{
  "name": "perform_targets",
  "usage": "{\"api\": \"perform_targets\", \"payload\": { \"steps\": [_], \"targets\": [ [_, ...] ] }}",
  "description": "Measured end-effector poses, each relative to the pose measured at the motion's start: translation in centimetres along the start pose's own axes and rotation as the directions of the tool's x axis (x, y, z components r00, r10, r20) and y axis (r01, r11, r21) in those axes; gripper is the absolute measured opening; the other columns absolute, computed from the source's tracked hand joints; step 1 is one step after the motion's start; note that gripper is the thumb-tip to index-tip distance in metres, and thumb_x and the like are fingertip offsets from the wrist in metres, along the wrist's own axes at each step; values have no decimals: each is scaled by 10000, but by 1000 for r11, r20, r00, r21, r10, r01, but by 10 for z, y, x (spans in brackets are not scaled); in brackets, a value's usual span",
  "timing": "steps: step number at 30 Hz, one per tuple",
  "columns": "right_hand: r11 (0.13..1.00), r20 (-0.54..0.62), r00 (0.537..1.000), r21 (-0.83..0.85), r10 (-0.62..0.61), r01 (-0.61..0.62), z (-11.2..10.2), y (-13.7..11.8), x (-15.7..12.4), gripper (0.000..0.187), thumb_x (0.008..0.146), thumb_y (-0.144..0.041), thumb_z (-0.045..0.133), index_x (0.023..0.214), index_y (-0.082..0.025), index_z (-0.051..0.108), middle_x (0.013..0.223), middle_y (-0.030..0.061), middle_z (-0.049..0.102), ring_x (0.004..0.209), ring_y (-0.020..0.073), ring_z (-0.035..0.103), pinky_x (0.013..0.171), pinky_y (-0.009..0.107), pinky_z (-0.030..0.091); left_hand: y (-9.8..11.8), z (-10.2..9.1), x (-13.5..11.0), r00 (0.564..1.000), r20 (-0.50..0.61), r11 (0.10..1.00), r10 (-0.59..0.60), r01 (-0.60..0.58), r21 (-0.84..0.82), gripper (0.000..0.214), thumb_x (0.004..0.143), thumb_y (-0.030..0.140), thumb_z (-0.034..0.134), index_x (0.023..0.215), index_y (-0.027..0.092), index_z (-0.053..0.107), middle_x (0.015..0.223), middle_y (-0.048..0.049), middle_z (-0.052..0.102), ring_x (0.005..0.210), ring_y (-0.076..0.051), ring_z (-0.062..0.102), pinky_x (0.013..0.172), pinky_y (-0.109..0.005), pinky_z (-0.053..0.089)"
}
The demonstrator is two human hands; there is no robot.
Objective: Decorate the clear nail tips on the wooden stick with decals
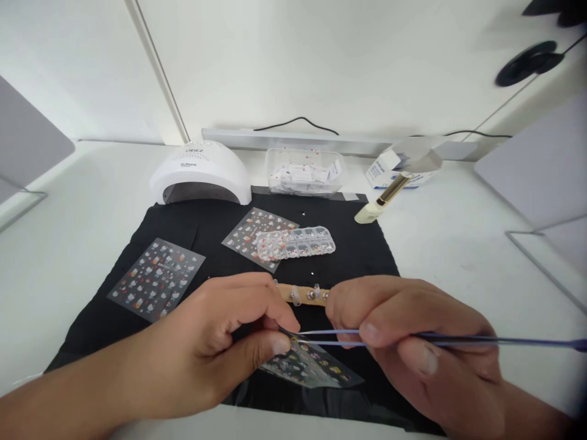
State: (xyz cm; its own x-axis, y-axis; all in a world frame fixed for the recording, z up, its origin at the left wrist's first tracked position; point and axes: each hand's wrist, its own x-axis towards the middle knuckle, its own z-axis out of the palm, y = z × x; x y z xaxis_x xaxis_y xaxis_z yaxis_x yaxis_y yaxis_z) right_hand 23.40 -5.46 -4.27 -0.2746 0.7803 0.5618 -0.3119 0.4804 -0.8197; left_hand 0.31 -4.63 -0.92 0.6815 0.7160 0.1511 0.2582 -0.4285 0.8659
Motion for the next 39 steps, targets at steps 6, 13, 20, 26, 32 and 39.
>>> {"api": "perform_targets", "payload": {
  "steps": [6,13,20,26,32,39],
  "targets": [
    [1000,24,1000,13,-4,3,0,0,0,233,887,-241,573,998,-198,774,707,62,647,577,174,582,518,335,492,1,-1,0,1000,21,1000,10,-11,13,89,936,113,568,942,179,626,801,18,584,669,-74,555,613,-180,439],
    [1000,-28,999,21,21,-21,3,-1,1,196,887,-272,603,941,-202,779,659,50,644,562,167,573,503,316,476,2,-1,3,999,35,1000,-2,2,14,98,947,126,553,924,172,637,796,4,598,663,-87,558,601,-192,444],
    [999,-8,1000,32,28,-27,2,0,3,204,890,-266,590,943,-202,777,653,46,642,556,165,574,496,313,456,1,-1,2,998,57,1000,-3,4,-7,99,946,112,554,936,168,635,814,10,595,696,-78,559,632,-182,449],
    [997,5,1000,68,27,-27,3,0,2,201,884,-242,593,920,-176,779,644,44,624,549,159,561,492,312,447,1,0,2,999,42,1000,-7,7,-6,103,938,102,560,936,179,629,810,14,585,673,-78,545,609,-186,437],
    [999,1,1000,35,-8,8,1,1,1,204,894,-240,582,953,-178,767,672,50,631,573,167,572,503,315,467,0,0,1,998,60,1000,-18,18,-5,95,947,115,554,949,177,626,822,16,583,688,-73,551,621,-178,440],
    [997,27,999,71,-24,22,-2,4,1,232,883,-225,580,988,-158,776,687,57,634,577,164,572,504,319,458,1,0,1,998,63,1000,-10,11,-13,97,948,109,554,941,171,629,818,26,577,694,-59,540,635,-162,435]
  ]
}}
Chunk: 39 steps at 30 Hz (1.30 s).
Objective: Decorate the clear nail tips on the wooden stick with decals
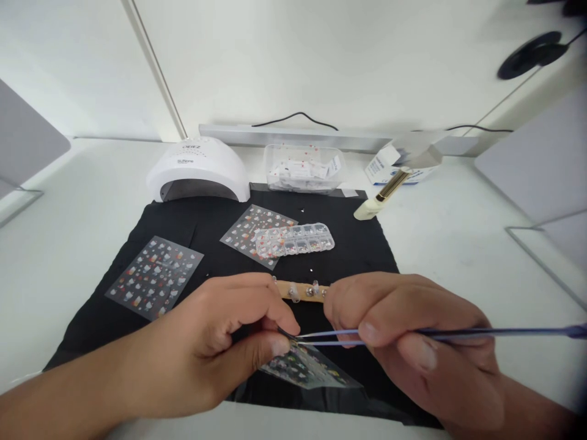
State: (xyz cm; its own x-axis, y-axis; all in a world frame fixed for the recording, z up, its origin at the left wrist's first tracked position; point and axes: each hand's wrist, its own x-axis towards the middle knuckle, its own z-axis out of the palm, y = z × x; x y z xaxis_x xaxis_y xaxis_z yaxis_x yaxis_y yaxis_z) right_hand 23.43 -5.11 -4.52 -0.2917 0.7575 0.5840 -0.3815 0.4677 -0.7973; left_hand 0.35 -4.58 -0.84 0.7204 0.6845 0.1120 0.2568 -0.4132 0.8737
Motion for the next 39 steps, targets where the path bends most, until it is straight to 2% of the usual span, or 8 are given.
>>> {"api": "perform_targets", "payload": {
  "steps": [7,24,39],
  "targets": [
    [1000,11,1000,11,25,-25,1,-1,1,227,885,-224,584,951,-150,788,662,61,637,558,162,556,490,324,438,-1,1,0,1000,-1,1000,-20,20,-10,94,947,116,560,955,182,627,823,32,569,679,-57,529,622,-165,429],
    [1000,20,1000,-1,17,-17,-1,-2,-2,245,889,-207,566,1006,-156,775,708,68,644,578,172,569,510,346,462,0,0,0,1000,6,1000,-5,5,0,97,949,116,552,946,168,633,815,25,579,688,-60,541,624,-166,438],
    [1000,17,1000,-1,23,-23,0,-1,0,240,883,-227,575,983,-164,784,665,56,637,554,154,541,493,312,437,0,0,2,1000,10,1000,-26,26,-4,106,941,104,558,940,176,635,815,35,578,678,-51,531,619,-156,433]
  ]
}}
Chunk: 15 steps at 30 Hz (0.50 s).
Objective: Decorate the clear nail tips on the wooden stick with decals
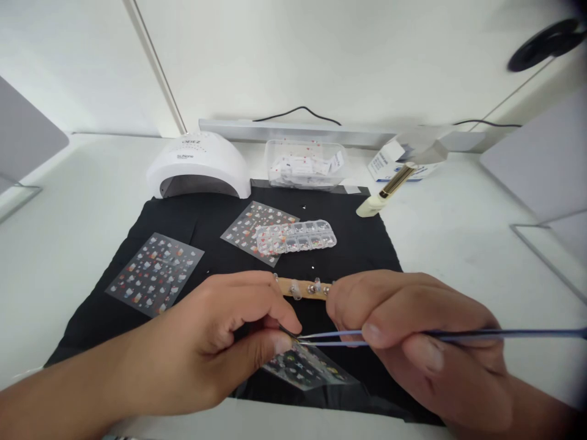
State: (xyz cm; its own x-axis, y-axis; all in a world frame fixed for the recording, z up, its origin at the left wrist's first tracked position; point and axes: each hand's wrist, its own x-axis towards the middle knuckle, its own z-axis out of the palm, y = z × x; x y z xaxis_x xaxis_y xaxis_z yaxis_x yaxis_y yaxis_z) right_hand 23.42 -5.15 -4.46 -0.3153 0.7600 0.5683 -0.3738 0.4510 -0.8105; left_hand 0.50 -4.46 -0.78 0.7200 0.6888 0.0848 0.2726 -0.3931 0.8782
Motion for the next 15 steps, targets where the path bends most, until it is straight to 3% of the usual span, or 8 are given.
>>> {"api": "perform_targets", "payload": {
  "steps": [15],
  "targets": [
    [999,-25,999,-48,-22,21,0,1,-3,252,882,-225,549,995,-186,771,680,56,619,546,167,551,483,331,470,-1,0,-1,999,-26,999,38,-37,13,86,930,115,574,954,176,629,774,19,574,643,-79,527,583,-188,425]
  ]
}}
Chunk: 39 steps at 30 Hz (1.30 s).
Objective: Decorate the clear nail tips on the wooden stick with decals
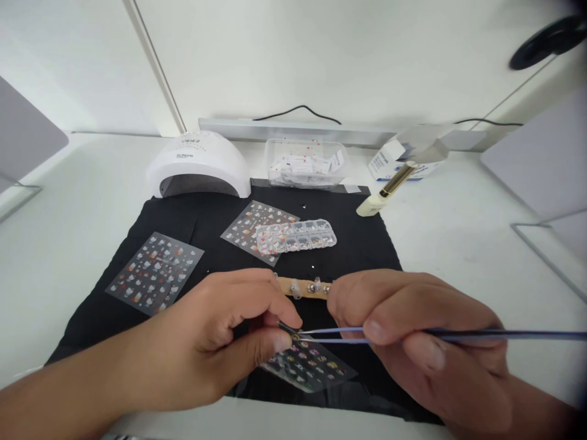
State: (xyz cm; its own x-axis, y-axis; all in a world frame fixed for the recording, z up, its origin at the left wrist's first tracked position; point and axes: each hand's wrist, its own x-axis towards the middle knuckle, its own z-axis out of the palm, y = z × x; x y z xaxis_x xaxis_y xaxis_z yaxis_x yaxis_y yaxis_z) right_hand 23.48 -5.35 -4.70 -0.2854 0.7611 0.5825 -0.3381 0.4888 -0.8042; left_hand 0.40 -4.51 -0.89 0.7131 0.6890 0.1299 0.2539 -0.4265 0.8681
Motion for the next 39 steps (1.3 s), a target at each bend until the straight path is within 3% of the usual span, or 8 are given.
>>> {"api": "perform_targets", "payload": {
  "steps": [22,31,39],
  "targets": [
    [997,45,997,42,58,-60,2,-2,5,225,898,-249,559,926,-186,774,620,38,620,527,154,529,482,310,430,1,-2,1,998,40,999,44,-43,-22,129,943,100,557,999,174,646,856,-15,644,705,-96,559,627,-195,456],
    [997,-43,997,56,62,-60,5,-3,4,197,889,-264,593,924,-192,774,630,44,621,569,170,570,504,321,452,-4,1,-3,998,-37,998,47,-48,-46,218,925,79,573,1103,199,611,824,17,608,674,-74,552,610,-169,457],
    [999,-52,998,8,39,-38,8,-9,3,233,928,-285,556,1056,-228,742,767,74,663,624,188,590,548,356,509,-6,1,-4,989,-129,997,78,-76,23,287,939,83,541,1171,240,600,947,-23,670,812,-129,628,731,-236,514]
  ]
}}
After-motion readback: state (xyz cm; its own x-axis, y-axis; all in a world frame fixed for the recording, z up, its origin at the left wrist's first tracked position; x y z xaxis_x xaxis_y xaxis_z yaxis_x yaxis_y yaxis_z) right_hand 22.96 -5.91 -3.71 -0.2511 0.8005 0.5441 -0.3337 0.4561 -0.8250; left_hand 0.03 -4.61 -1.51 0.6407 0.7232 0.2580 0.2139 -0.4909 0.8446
